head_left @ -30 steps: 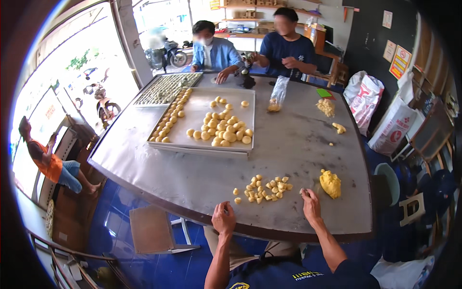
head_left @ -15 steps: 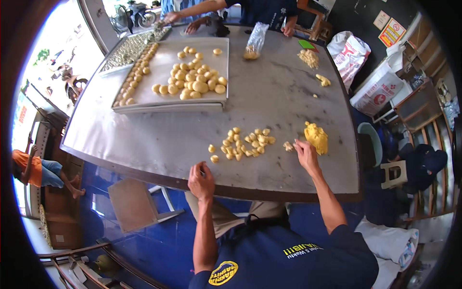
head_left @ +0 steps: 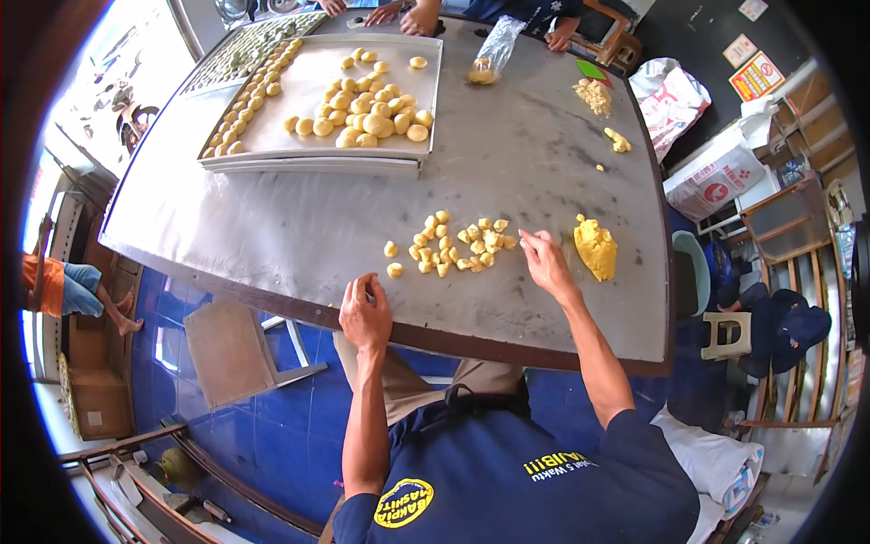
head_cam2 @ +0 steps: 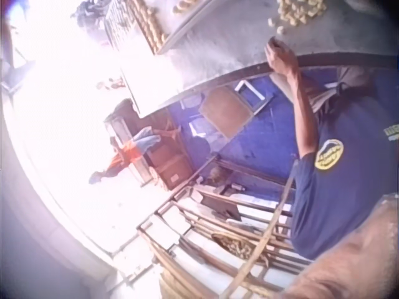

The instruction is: The person divides a large mass of yellow dough into smaller portions by hand, rolling each piece into a small ball and placing it onto a metal tray alongside other completed dough balls.

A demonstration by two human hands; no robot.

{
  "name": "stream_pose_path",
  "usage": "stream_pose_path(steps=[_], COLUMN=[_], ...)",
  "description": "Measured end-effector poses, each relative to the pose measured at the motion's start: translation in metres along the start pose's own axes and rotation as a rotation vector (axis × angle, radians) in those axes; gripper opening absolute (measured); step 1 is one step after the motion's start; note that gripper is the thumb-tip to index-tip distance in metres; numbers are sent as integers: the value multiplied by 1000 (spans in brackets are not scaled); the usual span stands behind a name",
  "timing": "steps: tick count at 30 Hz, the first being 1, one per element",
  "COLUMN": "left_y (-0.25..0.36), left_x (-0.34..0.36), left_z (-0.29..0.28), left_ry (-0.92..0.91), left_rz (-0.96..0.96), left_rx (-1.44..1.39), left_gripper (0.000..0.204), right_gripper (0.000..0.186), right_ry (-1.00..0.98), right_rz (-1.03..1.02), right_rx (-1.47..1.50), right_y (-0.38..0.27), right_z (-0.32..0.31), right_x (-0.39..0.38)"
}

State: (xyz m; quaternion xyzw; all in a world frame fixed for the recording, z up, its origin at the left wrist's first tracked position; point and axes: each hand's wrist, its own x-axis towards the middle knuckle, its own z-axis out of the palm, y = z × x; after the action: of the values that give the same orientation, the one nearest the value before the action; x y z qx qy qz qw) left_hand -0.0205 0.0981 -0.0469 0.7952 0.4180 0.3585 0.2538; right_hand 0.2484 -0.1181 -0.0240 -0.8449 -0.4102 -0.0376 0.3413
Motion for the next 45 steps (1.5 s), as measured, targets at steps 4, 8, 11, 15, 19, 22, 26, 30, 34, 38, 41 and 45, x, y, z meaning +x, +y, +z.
stream_pose_path(steps=[4,8,11,15,19,22,26,30,34,38,41,45], left_y=[0,40,88,117,121,116,98,91,89,62,34,14], left_x=[1,9,16,18,6,-2,-24,-46,-45,-25,-9,-9], left_z=[2,21,65,115,124,102,71,48,28,11,-6,-3], left_ry=[15,59,-71,-306,-306,-249,-407,-610,-521,-242,-161,-99], left_rz=[-57,176,359,417,406,336,241,390,211,80,-33,-58], left_rx=[-29,-94,-182,-57,-105,-264,-385,-296,-335,-359,-327,-309], left_gripper=[10,9,15,22,25,23,27,40,38,21,18,16], right_gripper=[14,10,11,15,20,25,19,14,12,13,13,15], right_ry=[-36,-55,1,-3,-125,-187,-139,-218,-141,-359,-264,-283], right_rz=[76,27,-109,-94,-48,-57,-8,-132,-143,-85,-194,-32], right_rx=[67,-59,-109,-22,4,-102,-53,-56,-83,-106,-116,-12], right_y=[-20,-7,2,-23,-6,-8,-18,-14,-34,-23,-18,-22], right_z=[7,15,16,12,18,14,15,22,20,27,25,36], right_x=[10,2,2,37,44,42,33,23,40,47,57,79])
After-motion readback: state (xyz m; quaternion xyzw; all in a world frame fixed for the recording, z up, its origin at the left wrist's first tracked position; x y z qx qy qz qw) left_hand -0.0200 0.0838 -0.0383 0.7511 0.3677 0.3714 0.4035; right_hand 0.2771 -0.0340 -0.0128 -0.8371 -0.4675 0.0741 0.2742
